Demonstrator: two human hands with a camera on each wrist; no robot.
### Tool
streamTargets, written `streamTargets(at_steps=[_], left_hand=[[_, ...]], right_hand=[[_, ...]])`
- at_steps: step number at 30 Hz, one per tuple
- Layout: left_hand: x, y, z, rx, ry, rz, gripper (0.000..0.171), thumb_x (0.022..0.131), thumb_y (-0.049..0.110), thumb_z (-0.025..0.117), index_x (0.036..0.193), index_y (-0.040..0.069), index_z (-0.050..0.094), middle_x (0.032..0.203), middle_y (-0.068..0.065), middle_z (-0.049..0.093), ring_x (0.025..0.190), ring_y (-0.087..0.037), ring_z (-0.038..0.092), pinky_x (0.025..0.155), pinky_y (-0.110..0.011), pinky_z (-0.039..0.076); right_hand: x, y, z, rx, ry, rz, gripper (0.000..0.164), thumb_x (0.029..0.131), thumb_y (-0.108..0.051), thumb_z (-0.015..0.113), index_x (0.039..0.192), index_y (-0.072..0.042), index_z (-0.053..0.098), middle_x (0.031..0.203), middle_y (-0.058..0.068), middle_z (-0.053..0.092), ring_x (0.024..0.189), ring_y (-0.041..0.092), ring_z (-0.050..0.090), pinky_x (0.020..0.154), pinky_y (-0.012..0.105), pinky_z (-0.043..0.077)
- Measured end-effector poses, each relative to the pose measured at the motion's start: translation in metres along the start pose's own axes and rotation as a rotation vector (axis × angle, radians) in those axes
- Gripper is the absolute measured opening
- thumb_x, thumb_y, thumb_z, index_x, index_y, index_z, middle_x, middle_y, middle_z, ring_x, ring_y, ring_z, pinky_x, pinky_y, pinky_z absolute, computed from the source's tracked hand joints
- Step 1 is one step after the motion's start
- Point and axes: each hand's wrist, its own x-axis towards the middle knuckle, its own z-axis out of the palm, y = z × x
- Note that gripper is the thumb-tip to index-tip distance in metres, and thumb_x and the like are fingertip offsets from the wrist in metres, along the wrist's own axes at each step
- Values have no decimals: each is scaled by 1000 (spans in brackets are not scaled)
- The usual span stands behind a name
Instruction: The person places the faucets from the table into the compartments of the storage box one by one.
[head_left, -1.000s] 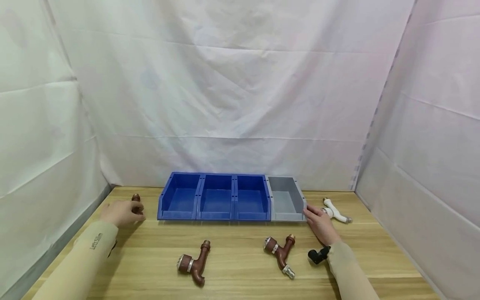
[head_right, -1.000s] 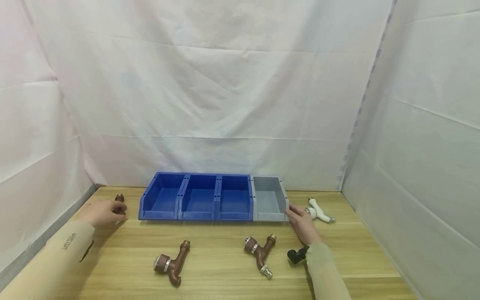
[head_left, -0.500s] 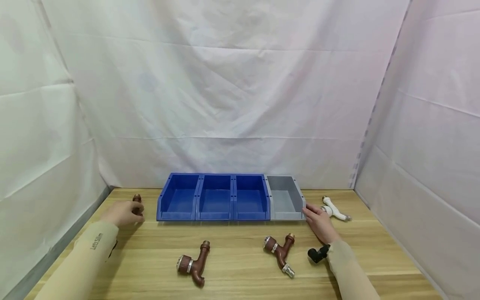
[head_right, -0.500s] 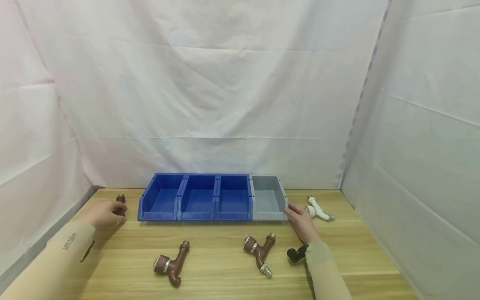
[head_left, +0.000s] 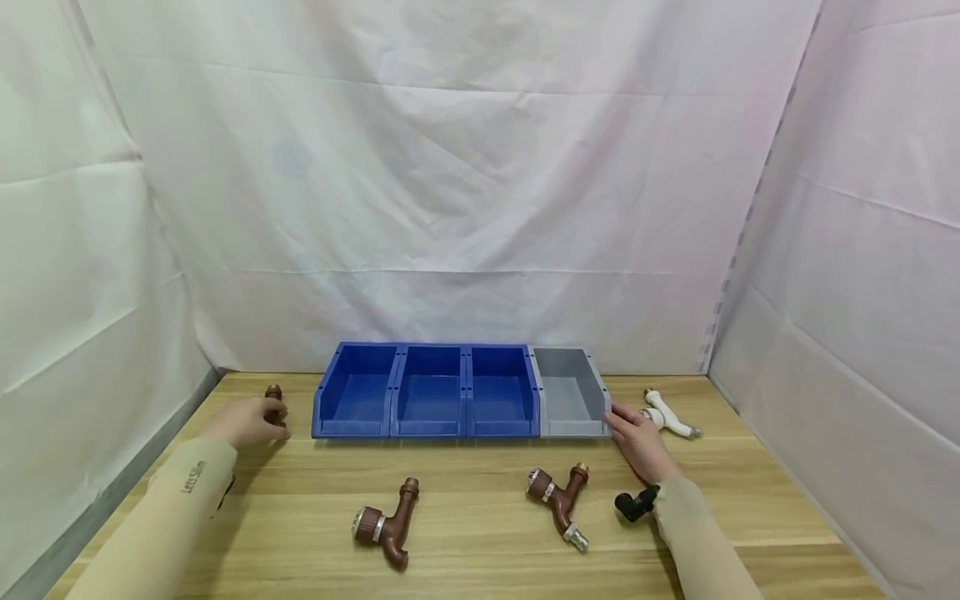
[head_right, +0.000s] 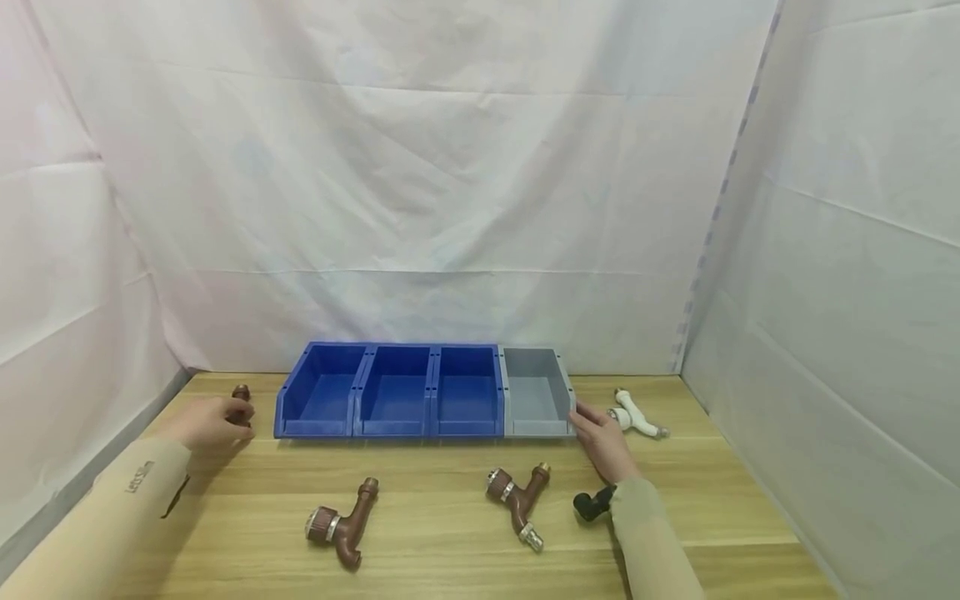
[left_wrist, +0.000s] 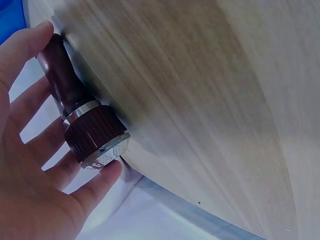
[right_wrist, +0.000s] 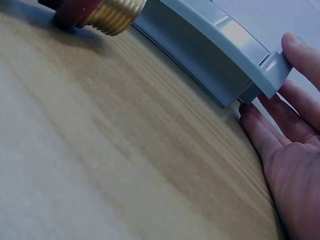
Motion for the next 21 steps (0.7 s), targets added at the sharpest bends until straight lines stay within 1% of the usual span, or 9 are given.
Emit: streamTargets(at_steps=[4,7,14,16,18,21], left_hand=[[1,1,-2,2,-9,-4,52,77,35,78,115,1,68,110,-31,63,103,-53,56,83,-62,43],[2,1,-3,1,-21,-6,56,78,35,78,118,-2,66,113,-33,61,104,-54,55,83,-63,43],[1,3,-8,-1,-17,17,59,77,35,79,119,-4,64,113,-33,61,103,-52,56,82,-61,44],[0,3,-9,-1,-17,28,59,77,35,79,118,-5,64,111,-31,62,102,-51,57,82,-61,44],[0,3,-10,-3,-17,33,59,77,35,80,117,-5,64,110,-30,63,100,-50,58,81,-60,45],[0,3,-10,-2,-12,44,58,76,34,80,117,-5,65,109,-29,64,99,-49,59,81,-60,45]], right_hand=[[0,0,0,4,-9,1,61,99,-12,56,147,12,26,134,6,48,119,10,52,95,23,44],[0,1,0,-5,-10,-7,62,99,-12,56,147,13,25,135,8,47,119,11,52,94,23,45],[-1,1,-2,-3,-23,-15,63,100,-12,55,146,15,22,133,6,48,120,11,52,94,22,45],[-1,1,-2,-7,-20,-13,62,100,-12,55,146,14,23,134,7,48,120,11,52,94,23,45],[-1,1,-2,-14,-23,-8,62,100,-12,54,147,14,23,137,10,45,121,11,51,95,23,44],[-1,-1,-1,-17,-21,4,61,101,-12,53,147,13,22,144,19,37,121,11,51,95,22,44]])
